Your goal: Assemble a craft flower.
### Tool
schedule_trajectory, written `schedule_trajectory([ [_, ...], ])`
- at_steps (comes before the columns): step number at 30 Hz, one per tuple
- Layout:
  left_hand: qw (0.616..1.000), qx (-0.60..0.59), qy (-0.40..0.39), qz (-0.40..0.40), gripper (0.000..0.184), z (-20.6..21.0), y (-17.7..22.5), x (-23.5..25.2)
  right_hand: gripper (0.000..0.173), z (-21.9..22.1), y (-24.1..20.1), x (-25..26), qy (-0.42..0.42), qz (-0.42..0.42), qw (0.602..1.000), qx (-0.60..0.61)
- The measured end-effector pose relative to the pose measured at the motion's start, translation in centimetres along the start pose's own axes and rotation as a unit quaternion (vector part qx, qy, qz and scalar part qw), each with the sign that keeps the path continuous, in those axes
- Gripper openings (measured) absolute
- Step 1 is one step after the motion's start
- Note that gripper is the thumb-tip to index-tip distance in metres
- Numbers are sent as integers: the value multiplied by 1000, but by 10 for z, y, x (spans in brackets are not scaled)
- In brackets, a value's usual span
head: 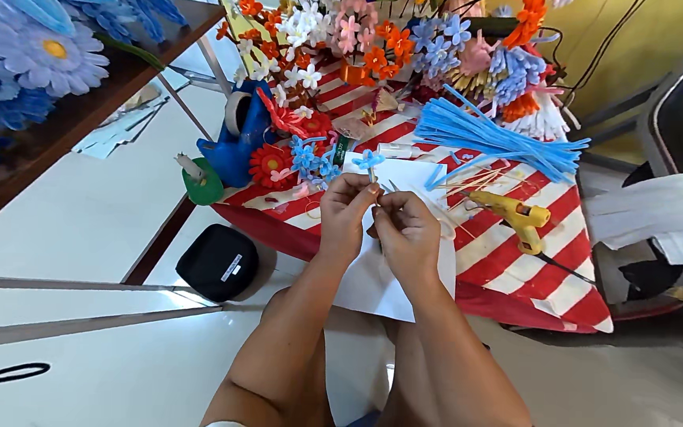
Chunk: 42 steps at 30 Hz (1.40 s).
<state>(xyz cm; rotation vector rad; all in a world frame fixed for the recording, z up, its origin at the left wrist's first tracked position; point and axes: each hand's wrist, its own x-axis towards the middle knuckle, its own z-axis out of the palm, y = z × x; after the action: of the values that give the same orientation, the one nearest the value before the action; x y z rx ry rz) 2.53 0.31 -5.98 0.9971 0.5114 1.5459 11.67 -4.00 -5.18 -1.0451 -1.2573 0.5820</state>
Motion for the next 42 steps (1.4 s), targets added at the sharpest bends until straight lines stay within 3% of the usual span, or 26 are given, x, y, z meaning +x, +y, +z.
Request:
schedule_trajectory([
  [7,989,-79,-69,-103,20,-1,-2,7,14,-19,8,16,38,-68,997,-13],
  [12,978,-114,-86,-149,20,9,-5,2,15,-24,6,17,68,-53,996,-18],
  [23,981,-75,-112,-140,21,18,-10,-4,5,-31,-3,17,87,44,995,35],
  [31,980,-53,-77,-178,23,34,8,-6,6,-33,-2,19,77,70,993,62],
  [35,979,-83,-121,-138,20,18,-13,-3,8,-32,-3,21,77,87,989,92],
  [42,979,-87,-126,-134,19,20,-14,-4,10,-34,-2,21,84,74,988,105],
])
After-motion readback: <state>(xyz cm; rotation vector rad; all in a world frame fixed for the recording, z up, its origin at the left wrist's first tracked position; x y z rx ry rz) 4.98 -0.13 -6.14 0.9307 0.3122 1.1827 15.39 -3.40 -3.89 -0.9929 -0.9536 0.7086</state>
